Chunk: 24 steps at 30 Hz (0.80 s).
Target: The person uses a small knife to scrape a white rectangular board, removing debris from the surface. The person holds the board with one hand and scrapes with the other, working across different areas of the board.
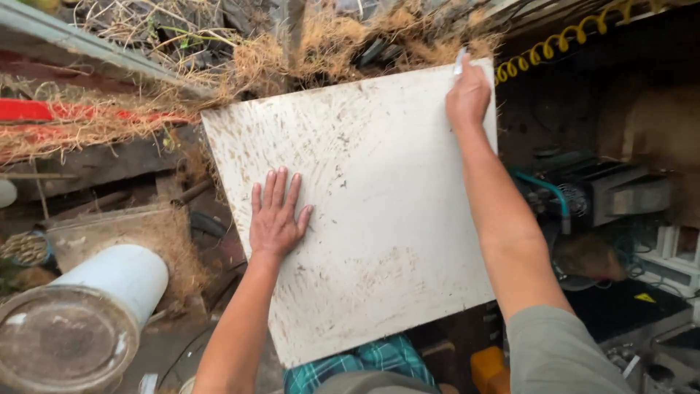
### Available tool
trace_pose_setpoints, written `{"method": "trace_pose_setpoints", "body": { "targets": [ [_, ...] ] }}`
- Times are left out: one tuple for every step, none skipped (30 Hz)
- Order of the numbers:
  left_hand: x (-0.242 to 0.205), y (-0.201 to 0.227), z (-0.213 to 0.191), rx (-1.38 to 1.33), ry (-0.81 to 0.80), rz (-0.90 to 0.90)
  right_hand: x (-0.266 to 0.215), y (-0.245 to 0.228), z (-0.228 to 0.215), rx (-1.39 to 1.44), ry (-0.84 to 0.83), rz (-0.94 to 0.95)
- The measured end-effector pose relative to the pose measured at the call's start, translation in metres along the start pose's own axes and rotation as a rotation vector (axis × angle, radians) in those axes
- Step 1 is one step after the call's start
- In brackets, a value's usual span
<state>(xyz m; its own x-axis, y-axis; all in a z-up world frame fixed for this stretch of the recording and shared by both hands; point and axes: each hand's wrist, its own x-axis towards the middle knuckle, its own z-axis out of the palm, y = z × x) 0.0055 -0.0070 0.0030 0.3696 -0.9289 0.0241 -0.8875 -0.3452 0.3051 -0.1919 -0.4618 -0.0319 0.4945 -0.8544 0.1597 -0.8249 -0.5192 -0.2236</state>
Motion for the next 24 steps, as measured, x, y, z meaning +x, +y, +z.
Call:
{"method": "trace_pose_setpoints", "body": {
  "targets": [
    [-0.011,0.007,-0.003,-0.003,0.014,0.005,-0.008,0.010,-0.007,-0.005,0.014,-0.004],
    [-0.009,0.005,-0.003,0.006,-0.007,-0.001,-0.004,0.017,-0.011,0.002,0.004,-0.042],
    [-0.007,0.003,-0.002,0.015,-0.028,-0.007,0.001,0.023,-0.013,0.006,-0.007,-0.081],
    [-0.004,0.004,0.000,0.009,-0.038,-0.010,0.006,0.009,-0.024,0.003,-0.018,-0.079],
    [-0.002,0.004,0.003,0.007,-0.038,-0.006,0.011,-0.006,-0.033,0.204,0.016,0.332],
    [-0.006,0.002,0.004,0.010,-0.045,-0.016,0.014,-0.026,-0.036,0.405,0.030,0.740],
    [-0.013,0.001,0.002,0.011,-0.063,-0.033,0.004,-0.028,-0.025,0.402,0.005,0.740],
    [-0.010,0.001,0.001,-0.003,-0.056,-0.025,-0.001,-0.025,-0.020,0.235,-0.019,0.340],
    [-0.007,0.001,0.000,-0.017,-0.050,-0.017,-0.006,-0.022,-0.016,0.069,-0.049,-0.060],
    [-0.006,0.002,0.007,-0.016,-0.030,-0.003,0.003,-0.019,-0.022,0.065,-0.026,-0.059],
    [-0.004,0.003,0.014,-0.010,-0.034,-0.064,0.012,-0.016,-0.028,0.066,0.014,-0.089],
    [-0.014,0.006,0.019,-0.005,-0.054,-0.138,0.012,-0.014,-0.031,0.070,0.032,-0.121],
    [-0.004,0.006,0.019,-0.006,-0.052,-0.137,0.012,-0.015,-0.033,0.069,0.034,-0.121],
    [-0.004,0.005,0.016,-0.011,-0.045,-0.133,0.005,-0.021,-0.029,0.087,0.039,-0.173],
    [-0.004,0.005,0.013,-0.016,-0.038,-0.130,-0.003,-0.027,-0.025,0.106,0.044,-0.224],
    [-0.013,0.009,0.011,-0.023,-0.054,-0.139,-0.010,-0.033,-0.027,0.104,0.024,-0.223],
    [-0.022,0.014,0.008,-0.027,-0.073,-0.146,-0.016,-0.038,-0.030,0.125,-0.011,-0.237],
    [-0.002,0.006,0.013,-0.021,-0.049,-0.124,0.002,-0.045,-0.031,0.142,0.007,-0.251],
    [0.006,0.004,0.015,-0.019,-0.021,-0.105,0.007,-0.022,-0.021,0.136,0.040,-0.252],
    [0.001,0.005,0.013,-0.010,-0.025,-0.114,0.003,-0.001,-0.008,0.051,0.094,-0.118],
    [-0.005,0.005,0.012,-0.001,-0.029,-0.124,-0.002,0.019,0.008,-0.033,0.148,0.017],
    [-0.005,0.005,0.011,-0.006,-0.055,-0.144,-0.007,0.005,0.009,-0.034,0.115,0.013],
    [-0.006,0.004,0.011,-0.021,-0.061,-0.141,-0.013,-0.009,0.010,0.046,0.074,-0.109],
    [0.002,0.003,0.011,-0.036,-0.055,-0.123,-0.013,-0.020,0.005,0.125,0.052,-0.222]
  ]
}}
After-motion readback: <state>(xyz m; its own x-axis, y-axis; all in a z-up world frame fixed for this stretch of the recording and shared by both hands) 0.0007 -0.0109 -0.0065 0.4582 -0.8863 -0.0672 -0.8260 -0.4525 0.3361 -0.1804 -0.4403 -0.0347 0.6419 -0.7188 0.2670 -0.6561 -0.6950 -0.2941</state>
